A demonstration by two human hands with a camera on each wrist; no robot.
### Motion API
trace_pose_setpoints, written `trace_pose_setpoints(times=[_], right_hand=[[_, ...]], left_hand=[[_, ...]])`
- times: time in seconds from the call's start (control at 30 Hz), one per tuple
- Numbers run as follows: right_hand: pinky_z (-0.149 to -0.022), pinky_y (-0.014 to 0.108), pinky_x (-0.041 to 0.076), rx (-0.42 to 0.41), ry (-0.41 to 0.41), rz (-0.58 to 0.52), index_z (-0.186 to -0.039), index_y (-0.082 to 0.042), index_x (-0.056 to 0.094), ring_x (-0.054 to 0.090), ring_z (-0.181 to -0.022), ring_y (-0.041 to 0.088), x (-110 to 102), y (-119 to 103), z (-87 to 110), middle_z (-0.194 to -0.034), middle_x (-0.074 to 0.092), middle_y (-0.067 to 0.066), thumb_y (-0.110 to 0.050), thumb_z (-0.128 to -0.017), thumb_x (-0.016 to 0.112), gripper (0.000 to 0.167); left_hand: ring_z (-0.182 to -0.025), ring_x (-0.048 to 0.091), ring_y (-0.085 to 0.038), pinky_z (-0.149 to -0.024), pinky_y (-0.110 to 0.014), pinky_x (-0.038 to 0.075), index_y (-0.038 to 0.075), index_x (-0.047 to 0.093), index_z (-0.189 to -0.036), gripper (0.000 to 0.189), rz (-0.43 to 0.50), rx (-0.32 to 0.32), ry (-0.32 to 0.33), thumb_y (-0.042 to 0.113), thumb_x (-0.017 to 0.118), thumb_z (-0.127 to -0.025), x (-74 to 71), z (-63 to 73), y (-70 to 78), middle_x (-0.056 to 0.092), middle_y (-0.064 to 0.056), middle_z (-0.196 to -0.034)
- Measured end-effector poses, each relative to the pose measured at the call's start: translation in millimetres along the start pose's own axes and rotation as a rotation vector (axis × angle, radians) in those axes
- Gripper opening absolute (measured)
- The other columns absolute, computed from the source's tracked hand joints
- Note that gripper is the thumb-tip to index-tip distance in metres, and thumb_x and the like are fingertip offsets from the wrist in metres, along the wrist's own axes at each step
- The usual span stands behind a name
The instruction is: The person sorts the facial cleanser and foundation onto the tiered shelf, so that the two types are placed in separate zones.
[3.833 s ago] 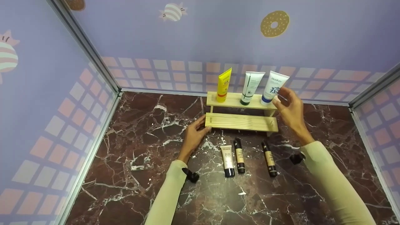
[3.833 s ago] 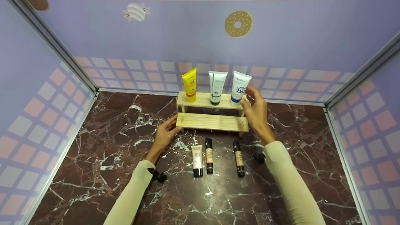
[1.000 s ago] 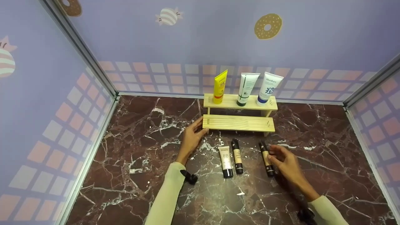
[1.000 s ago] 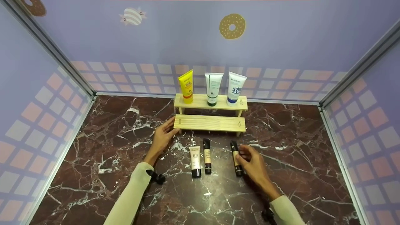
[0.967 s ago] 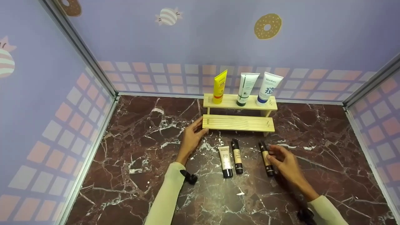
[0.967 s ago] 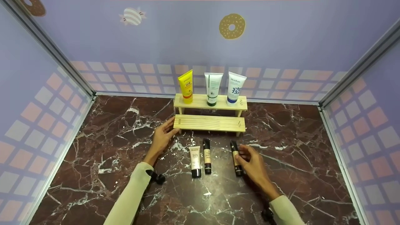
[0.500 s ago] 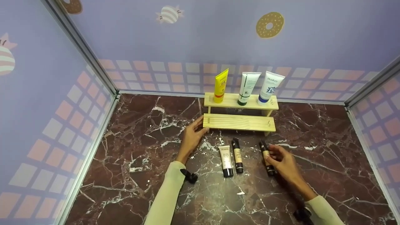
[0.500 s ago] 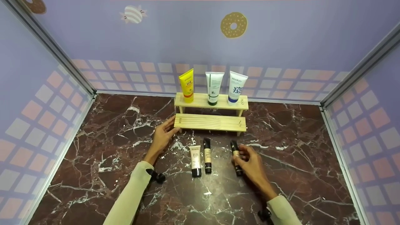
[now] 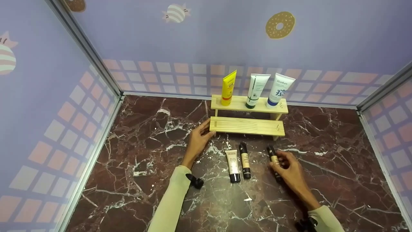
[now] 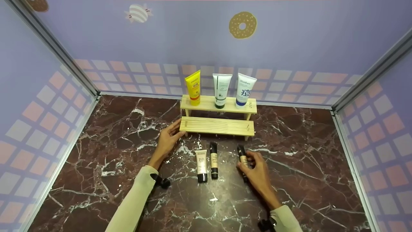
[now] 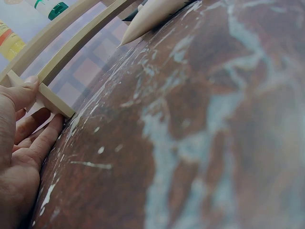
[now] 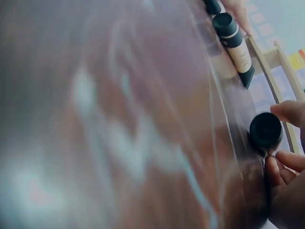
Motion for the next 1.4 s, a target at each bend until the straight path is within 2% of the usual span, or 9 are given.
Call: trace_pose_setpoints(times=[0.2, 0.43, 0.57, 0.67, 0.9, 1.03, 1.2, 1.3, 1.4], right_hand=[[-0.082, 0.015, 0.051, -0.049, 0.067, 0.04, -0.137, 0.006, 0.069, 0.062, -0.098, 0.018, 3.8, -3.1, 2.5, -0.113, 0.068, 0.015, -0.007, -0.087, 0.094, 0.058], [-0.081, 0.022, 0.049, -0.193, 0.155, 0.109, -0.132, 0.006, 0.071, 0.067, -0.093, 0.031, 5.1, -12.3, 4.9, -0.109, 0.07, 0.017, -0.004, -0.083, 0.093, 0.055], [-0.08, 0.026, 0.049, -0.252, 0.184, 0.146, -0.13, 0.007, 0.072, 0.066, -0.09, 0.031, 5.2, -15.0, 6.3, -0.106, 0.07, 0.017, -0.004, -0.083, 0.092, 0.053], [-0.077, 0.027, 0.049, -0.265, 0.19, 0.153, -0.128, 0.007, 0.073, 0.064, -0.087, 0.029, 5.0, -15.4, 6.3, -0.102, 0.069, 0.016, -0.004, -0.083, 0.091, 0.05], [-0.071, 0.02, 0.045, -0.209, 0.202, 0.165, -0.12, 0.007, 0.076, 0.061, -0.081, 0.024, 3.9, -18.1, 3.8, -0.094, 0.068, 0.014, 0.0, -0.083, 0.089, 0.04], [-0.07, 0.022, 0.044, -0.142, 0.202, 0.182, -0.118, 0.004, 0.078, 0.06, -0.08, 0.023, 3.1, -21.7, 1.3, -0.092, 0.068, 0.013, 0.001, -0.085, 0.086, 0.034], [-0.07, 0.024, 0.047, -0.062, 0.206, 0.186, -0.118, 0.006, 0.079, 0.065, -0.08, 0.026, 0.3, -23.3, -0.9, -0.092, 0.072, 0.016, 0.0, -0.088, 0.084, 0.032], [-0.068, 0.019, 0.049, -0.03, 0.205, 0.16, -0.119, 0.007, 0.078, 0.068, -0.08, 0.026, -1.5, -23.9, -2.2, -0.093, 0.075, 0.019, -0.001, -0.09, 0.084, 0.031], [-0.063, 0.012, 0.05, 0.0, 0.203, 0.116, -0.121, 0.008, 0.078, 0.069, -0.078, 0.02, -3.5, -24.7, -2.7, -0.095, 0.077, 0.02, -0.001, -0.092, 0.085, 0.032]], left_hand=[[-0.134, 0.069, -0.031, -0.112, -0.04, 0.057, 0.002, 0.057, -0.159, 0.064, -0.008, -0.015, 0.002, 0.011, 0.082, -0.101, -0.2, 0.8, -0.4, 0.07, -0.019, -0.146], [-0.137, 0.067, -0.033, -0.115, -0.042, 0.055, 0.0, 0.058, -0.158, 0.063, 0.0, -0.013, 0.01, 0.009, 0.083, -0.1, -0.6, 0.1, -0.6, 0.069, -0.021, -0.146], [-0.137, 0.067, -0.033, -0.115, -0.042, 0.055, 0.001, 0.059, -0.158, 0.063, 0.0, -0.015, 0.013, 0.01, 0.083, -0.1, -0.7, -0.3, -1.1, 0.069, -0.021, -0.146], [-0.137, 0.067, -0.033, -0.115, -0.041, 0.054, 0.002, 0.059, -0.158, 0.063, 0.007, -0.017, 0.013, 0.01, 0.083, -0.101, -0.8, -0.7, -1.5, 0.069, -0.02, -0.146], [-0.136, 0.067, -0.031, -0.114, -0.041, 0.055, 0.003, 0.058, -0.159, 0.063, 0.02, -0.021, 0.006, 0.011, 0.082, -0.102, -0.3, 0.2, -3.4, 0.07, -0.02, -0.146], [-0.136, 0.068, -0.033, -0.113, -0.044, 0.056, 0.002, 0.058, -0.159, 0.063, 0.024, -0.018, 0.004, 0.01, 0.082, -0.101, 0.6, 1.3, -1.6, 0.07, -0.021, -0.145], [-0.137, 0.067, -0.036, -0.114, -0.049, 0.055, 0.001, 0.06, -0.157, 0.061, 0.02, 0.001, 0.009, 0.009, 0.082, -0.101, 1.0, 0.9, -0.8, 0.069, -0.023, -0.145], [-0.137, 0.067, -0.036, -0.113, -0.049, 0.056, 0.002, 0.06, -0.157, 0.06, 0.015, 0.004, 0.012, 0.009, 0.082, -0.101, 0.7, 0.7, -0.9, 0.069, -0.023, -0.145], [-0.137, 0.067, -0.036, -0.113, -0.047, 0.056, 0.001, 0.06, -0.157, 0.06, 0.016, 0.002, 0.014, 0.008, 0.082, -0.101, 0.0, 1.2, -0.9, 0.069, -0.022, -0.145]])
Point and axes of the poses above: each hand's wrist, its own z-axis away from the middle knuckle, its own x-axis out of the palm, y = z × x, the point moved 8 cm from there along -z, towards the middle knuckle
